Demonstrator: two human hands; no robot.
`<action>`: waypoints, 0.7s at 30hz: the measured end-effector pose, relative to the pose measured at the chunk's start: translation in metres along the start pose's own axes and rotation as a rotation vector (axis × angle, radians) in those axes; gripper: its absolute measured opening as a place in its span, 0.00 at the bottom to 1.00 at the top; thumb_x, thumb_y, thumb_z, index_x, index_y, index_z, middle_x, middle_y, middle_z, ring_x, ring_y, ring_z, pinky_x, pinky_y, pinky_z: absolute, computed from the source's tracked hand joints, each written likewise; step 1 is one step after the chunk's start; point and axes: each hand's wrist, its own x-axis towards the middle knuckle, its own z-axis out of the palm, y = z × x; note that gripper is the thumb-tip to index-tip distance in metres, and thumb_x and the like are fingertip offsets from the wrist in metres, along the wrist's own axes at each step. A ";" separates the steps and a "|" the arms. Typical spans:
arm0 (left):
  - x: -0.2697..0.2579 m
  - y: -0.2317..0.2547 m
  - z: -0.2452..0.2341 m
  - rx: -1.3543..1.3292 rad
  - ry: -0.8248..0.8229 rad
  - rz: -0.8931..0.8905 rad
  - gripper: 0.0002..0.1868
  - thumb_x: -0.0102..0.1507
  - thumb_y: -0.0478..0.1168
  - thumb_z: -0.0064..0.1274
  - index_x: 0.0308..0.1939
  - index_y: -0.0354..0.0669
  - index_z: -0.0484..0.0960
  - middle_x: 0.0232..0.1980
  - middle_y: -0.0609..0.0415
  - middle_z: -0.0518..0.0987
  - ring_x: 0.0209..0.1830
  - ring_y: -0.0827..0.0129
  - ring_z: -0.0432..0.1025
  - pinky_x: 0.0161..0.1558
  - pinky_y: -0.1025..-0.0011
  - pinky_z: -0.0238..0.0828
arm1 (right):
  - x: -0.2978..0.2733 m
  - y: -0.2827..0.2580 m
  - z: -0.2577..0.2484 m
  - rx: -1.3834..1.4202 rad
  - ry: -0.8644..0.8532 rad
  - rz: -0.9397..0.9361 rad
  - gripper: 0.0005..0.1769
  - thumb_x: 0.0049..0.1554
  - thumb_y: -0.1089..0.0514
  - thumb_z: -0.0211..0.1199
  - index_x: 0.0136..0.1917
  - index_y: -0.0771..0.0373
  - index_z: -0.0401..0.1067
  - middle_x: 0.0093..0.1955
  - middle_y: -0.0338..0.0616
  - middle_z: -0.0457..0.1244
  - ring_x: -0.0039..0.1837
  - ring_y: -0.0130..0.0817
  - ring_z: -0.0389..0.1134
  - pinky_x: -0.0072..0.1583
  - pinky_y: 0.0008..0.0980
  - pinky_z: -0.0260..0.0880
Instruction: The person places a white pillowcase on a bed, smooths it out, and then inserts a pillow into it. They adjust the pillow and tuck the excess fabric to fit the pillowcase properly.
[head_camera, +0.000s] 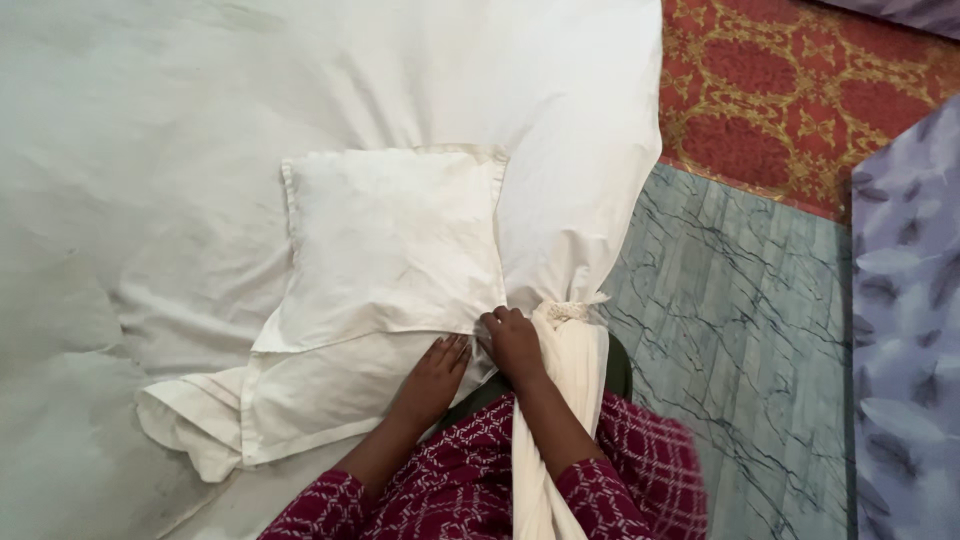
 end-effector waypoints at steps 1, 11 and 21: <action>-0.001 0.002 0.000 0.011 0.010 0.010 0.28 0.62 0.35 0.45 0.67 0.31 0.71 0.73 0.40 0.68 0.76 0.52 0.58 0.75 0.57 0.50 | 0.000 0.000 0.003 0.014 0.000 0.024 0.13 0.50 0.57 0.71 0.50 0.60 0.78 0.49 0.46 0.67 0.53 0.48 0.67 0.53 0.45 0.69; 0.043 0.010 -0.009 -0.170 0.064 -0.063 0.30 0.60 0.40 0.48 0.64 0.28 0.73 0.69 0.38 0.71 0.73 0.50 0.61 0.73 0.56 0.51 | -0.002 0.003 0.000 0.213 0.264 0.095 0.07 0.53 0.61 0.69 0.47 0.61 0.78 0.47 0.45 0.67 0.51 0.47 0.67 0.52 0.42 0.69; 0.092 -0.015 0.113 -0.025 -0.260 -0.288 0.12 0.65 0.43 0.47 0.44 0.45 0.85 0.48 0.48 0.84 0.53 0.57 0.76 0.56 0.55 0.68 | -0.003 0.005 -0.002 0.292 0.275 0.121 0.08 0.53 0.63 0.68 0.48 0.61 0.79 0.47 0.46 0.67 0.52 0.48 0.66 0.54 0.43 0.69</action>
